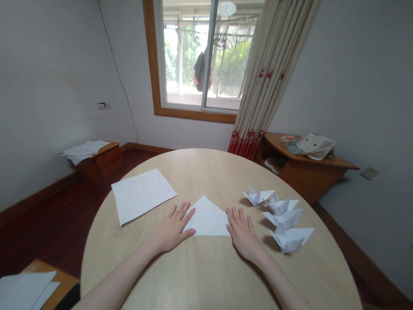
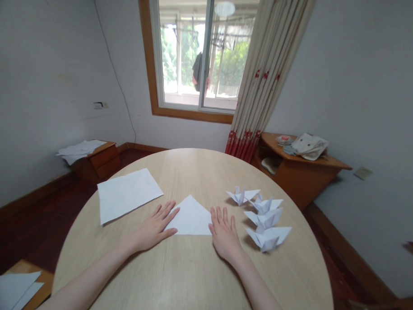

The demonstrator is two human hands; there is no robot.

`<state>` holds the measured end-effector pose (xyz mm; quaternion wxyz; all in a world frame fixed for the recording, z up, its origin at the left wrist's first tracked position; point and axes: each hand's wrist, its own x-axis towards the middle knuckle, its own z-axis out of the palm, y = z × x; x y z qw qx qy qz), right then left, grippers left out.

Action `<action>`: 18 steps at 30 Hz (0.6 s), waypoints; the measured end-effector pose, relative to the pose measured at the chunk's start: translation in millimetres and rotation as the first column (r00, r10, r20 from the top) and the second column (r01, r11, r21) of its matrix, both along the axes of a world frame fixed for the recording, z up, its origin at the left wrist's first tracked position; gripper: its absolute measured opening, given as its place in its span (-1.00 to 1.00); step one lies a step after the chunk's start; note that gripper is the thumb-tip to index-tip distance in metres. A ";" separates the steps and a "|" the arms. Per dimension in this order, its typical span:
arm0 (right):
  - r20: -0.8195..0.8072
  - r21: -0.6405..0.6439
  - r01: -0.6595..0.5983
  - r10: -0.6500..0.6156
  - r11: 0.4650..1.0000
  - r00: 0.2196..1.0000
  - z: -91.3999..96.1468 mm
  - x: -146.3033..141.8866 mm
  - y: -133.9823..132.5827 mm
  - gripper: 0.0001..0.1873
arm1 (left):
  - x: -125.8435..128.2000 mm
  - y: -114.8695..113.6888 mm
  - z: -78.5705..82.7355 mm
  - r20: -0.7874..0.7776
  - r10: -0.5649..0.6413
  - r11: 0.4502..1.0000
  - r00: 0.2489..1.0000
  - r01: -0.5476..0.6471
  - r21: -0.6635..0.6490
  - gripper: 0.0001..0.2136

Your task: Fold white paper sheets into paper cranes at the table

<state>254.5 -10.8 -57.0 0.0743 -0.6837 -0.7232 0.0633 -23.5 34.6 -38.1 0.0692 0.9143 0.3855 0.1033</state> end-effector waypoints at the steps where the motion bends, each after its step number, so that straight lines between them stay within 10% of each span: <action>1: 0.005 0.002 0.001 -0.001 1.000 1.000 0.8 -1.9 -0.1 -0.42 | 0.8 -0.9 1.6 -0.007 0.007 1.000 1.000 -0.007 -0.015 -0.41; 18: -0.103 0.092 0.068 -0.059 0.993 0.993 17.2 -27.5 -4.3 -0.45 | 7.4 -8.4 12.6 0.169 0.087 0.996 0.982 -0.080 -0.047 -0.44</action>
